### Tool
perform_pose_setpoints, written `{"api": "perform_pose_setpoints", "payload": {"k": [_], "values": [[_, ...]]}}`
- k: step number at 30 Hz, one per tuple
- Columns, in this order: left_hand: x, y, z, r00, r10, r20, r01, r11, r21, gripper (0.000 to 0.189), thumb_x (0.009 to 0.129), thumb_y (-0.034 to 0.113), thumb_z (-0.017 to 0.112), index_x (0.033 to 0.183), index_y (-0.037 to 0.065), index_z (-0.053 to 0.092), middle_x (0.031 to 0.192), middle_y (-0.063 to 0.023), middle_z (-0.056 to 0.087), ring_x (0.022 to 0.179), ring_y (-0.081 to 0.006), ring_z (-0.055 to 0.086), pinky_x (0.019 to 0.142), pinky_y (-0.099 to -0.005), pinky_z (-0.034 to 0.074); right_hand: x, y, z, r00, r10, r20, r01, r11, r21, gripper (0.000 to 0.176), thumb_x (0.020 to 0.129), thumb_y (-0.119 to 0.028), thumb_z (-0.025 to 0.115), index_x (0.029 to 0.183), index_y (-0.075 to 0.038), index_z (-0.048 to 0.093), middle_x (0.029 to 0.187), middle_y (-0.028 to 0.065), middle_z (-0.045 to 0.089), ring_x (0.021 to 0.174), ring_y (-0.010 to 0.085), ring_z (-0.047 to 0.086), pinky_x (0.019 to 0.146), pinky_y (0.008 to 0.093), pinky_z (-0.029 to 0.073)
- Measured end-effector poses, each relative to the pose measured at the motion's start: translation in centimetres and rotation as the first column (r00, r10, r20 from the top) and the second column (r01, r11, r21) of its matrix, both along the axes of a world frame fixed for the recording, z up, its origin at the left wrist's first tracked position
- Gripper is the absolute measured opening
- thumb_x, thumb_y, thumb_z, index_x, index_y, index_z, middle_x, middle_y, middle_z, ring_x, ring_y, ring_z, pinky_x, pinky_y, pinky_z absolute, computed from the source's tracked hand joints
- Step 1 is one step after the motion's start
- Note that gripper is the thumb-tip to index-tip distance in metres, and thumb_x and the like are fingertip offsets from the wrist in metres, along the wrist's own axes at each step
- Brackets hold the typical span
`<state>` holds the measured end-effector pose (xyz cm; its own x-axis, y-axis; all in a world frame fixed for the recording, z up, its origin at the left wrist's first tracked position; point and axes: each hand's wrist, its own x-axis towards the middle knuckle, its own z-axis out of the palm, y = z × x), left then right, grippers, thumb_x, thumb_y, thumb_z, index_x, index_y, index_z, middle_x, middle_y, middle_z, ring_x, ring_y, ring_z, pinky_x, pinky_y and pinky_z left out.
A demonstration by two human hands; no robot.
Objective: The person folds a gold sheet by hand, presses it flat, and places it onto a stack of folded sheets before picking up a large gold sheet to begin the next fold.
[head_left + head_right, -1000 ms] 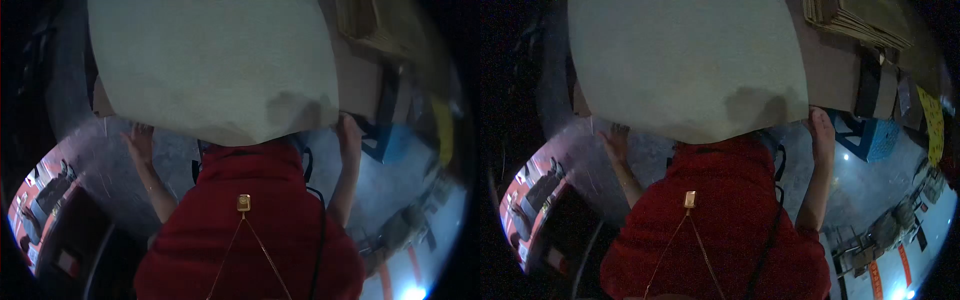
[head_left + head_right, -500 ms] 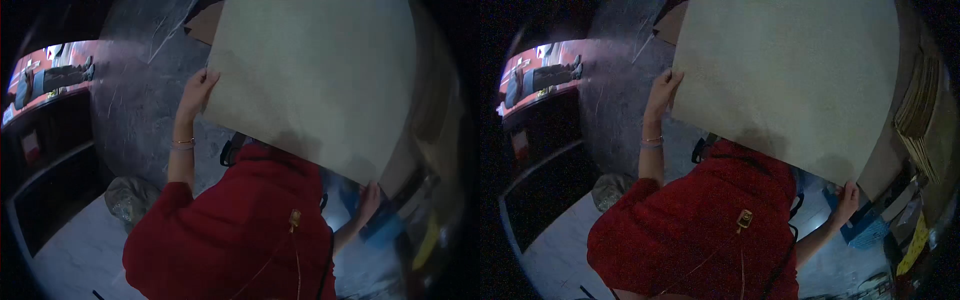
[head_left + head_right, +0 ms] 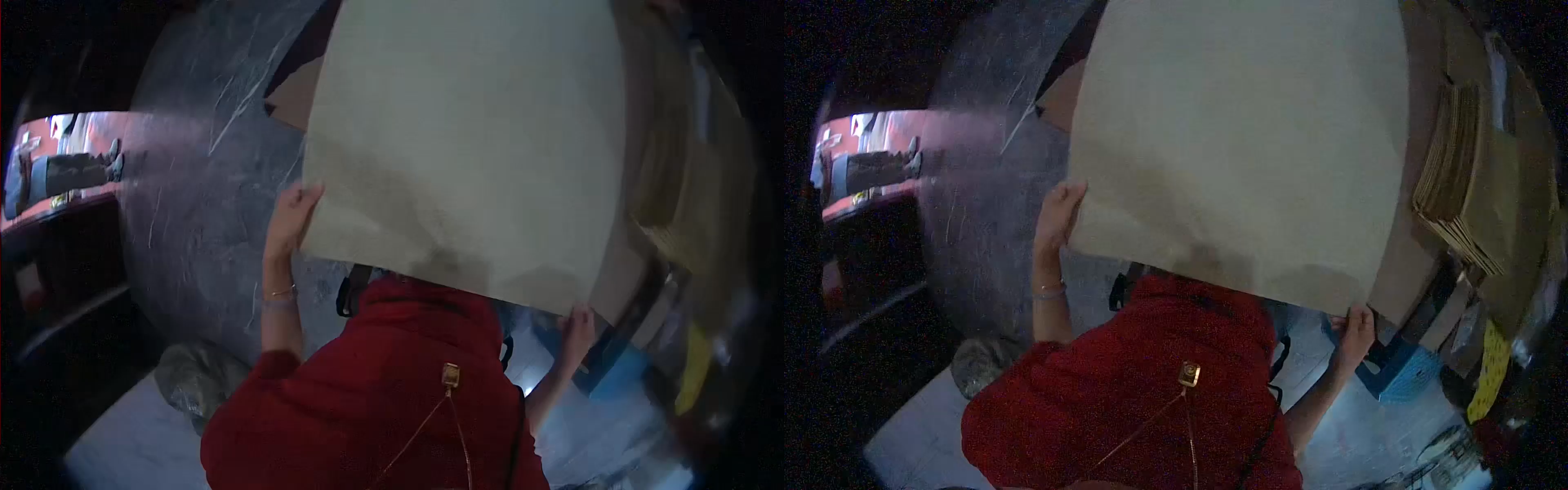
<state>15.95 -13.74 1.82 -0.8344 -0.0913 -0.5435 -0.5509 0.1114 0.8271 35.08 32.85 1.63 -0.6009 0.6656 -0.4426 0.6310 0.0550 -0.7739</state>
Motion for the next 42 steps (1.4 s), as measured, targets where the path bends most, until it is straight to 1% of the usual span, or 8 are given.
{"api": "perform_pose_setpoints", "payload": {"k": [6, 9, 19, 21, 25, 27, 30, 42], "values": [[-0.4, 0.0, 0.5, 0.996, 0.088, 0.028, -0.084, 0.99, -0.109, 0.033, 0.093, 0.029, 0.058, 0.103, -0.002, 0.059, 0.087, -0.0047, 0.063, 0.075, -0.0089, 0.057, 0.064, -0.028, 0.047, 0.6, -1.5, 0.5, 0.997, -0.077, -0.026, 0.074, 0.992, -0.105, 0.025, 0.093, -0.023, 0.057, 0.098, 0.001, 0.06, 0.073, 0.0055, 0.061, 0.059, 0.0113, 0.057, 0.055, 0.0241, 0.044], [-0.9, -2.1, -0.6, 0.999, -0.043, -0.014, 0.042, 0.995, -0.09, 0.03, 0.093, 0.029, 0.058, 0.098, -0.001, 0.06, 0.086, -0.0045, 0.063, 0.074, -0.0082, 0.056, 0.063, -0.028, 0.046, 0.1, -2.2, 1.3, 0.995, -0.092, -0.037, 0.085, 0.985, -0.152, 0.027, 0.092, -0.022, 0.059, 0.1, 0.003, 0.06, 0.073, 0.0058, 0.062, 0.06, 0.0112, 0.058, 0.055, 0.024, 0.045], [-1.1, 0.9, 2.0, 1.0, 0.004, -0.015, -0.005, 0.998, -0.057, 0.034, 0.093, 0.029, 0.058, 0.106, -0.002, 0.059, 0.098, -0.0068, 0.064, 0.084, -0.0135, 0.059, 0.073, -0.0283, 0.048, 0.3, -2.6, 1.5, 0.99, -0.143, -0.011, 0.14, 0.982, -0.126, 0.028, 0.088, -0.022, 0.062, 0.104, 0.001, 0.064, 0.073, 0.0043, 0.064, 0.059, 0.0094, 0.059, 0.054, 0.0237, 0.048], [-1.2, 1.0, 2.4, 0.998, 0.036, 0.059, -0.016, 0.954, -0.3, 0.035, 0.093, 0.03, 0.057, 0.106, -0.003, 0.059, 0.099, -0.0074, 0.063, 0.085, -0.0135, 0.059, 0.073, -0.0283, 0.048, -0.3, -2.8, 2.0, 0.99, -0.138, 0.038, 0.142, 0.981, -0.134, 0.028, 0.088, -0.023, 0.062, 0.104, 0.001, 0.065, 0.073, 0.004, 0.065, 0.06, 0.0087, 0.059, 0.054, 0.0237, 0.048], [-1.9, -2.1, 0.0, 0.999, -0.051, 0.002, 0.051, 0.995, -0.086, 0.037, 0.094, 0.028, 0.057, 0.107, -0.007, 0.056, 0.1, -0.0087, 0.062, 0.086, -0.0136, 0.058, 0.073, -0.0292, 0.048, -0.6, -3.5, 1.7, 0.965, -0.251, -0.071, 0.244, 0.965, -0.096, 0.029, 0.087, -0.017, 0.064, 0.112, -0.001, 0.06, 0.074, 0.0024, 0.065, 0.056, 0.0066, 0.057, 0.051, 0.023, 0.047], [-3.1, -6.0, -2.3, 0.987, -0.101, 0.125, 0.116, 0.987, -0.116, 0.039, 0.093, 0.026, 0.057, 0.112, -0.007, 0.054, 0.111, -0.0125, 0.06, 0.099, -0.0157, 0.057, 0.084, -0.029, 0.046, 0.1, -3.3, 0.5, 0.973, -0.202, -0.113, 0.198, 0.979, -0.045, 0.033, 0.087, -0.014, 0.064, 0.117, -0.002, 0.058, 0.076, 0.0027, 0.066, 0.055, 0.0056, 0.055, 0.049, 0.0224, 0.046], [-2.5, -4.4, -1.4, 0.999, -0.023, -0.025, 0.021, 0.996, -0.092, 0.046, 0.093, 0.024, 0.058, 0.123, -0.01, 0.046, 0.131, -0.0179, 0.047, 0.125, -0.019, 0.041, 0.108, -0.0295, 0.029, -0.1, -4.0, 0.6, 0.959, -0.238, -0.157, 0.235, 0.971, -0.036, 0.032, 0.087, -0.013, 0.063, 0.117, -0.003, 0.059, 0.076, 0.0029, 0.066, 0.055, 0.0051, 0.054, 0.048, 0.0219, 0.044], [-2.0, -2.4, -0.5, 1.0, 0.0, -0.021, -0.005, 0.965, -0.261, 0.037, 0.092, 0.025, 0.059, 0.111, -0.006, 0.052, 0.112, -0.007, 0.056, 0.109, -0.0121, 0.051, 0.099, -0.0259, 0.038, -0.7, -3.6, 1.2, 0.949, -0.313, -0.042, 0.306, 0.944, -0.123, 0.031, 0.087, -0.017, 0.065, 0.115, -0.002, 0.062, 0.074, 0.0007, 0.064, 0.053, 0.0053, 0.05, 0.046, 0.0223, 0.041]]}}
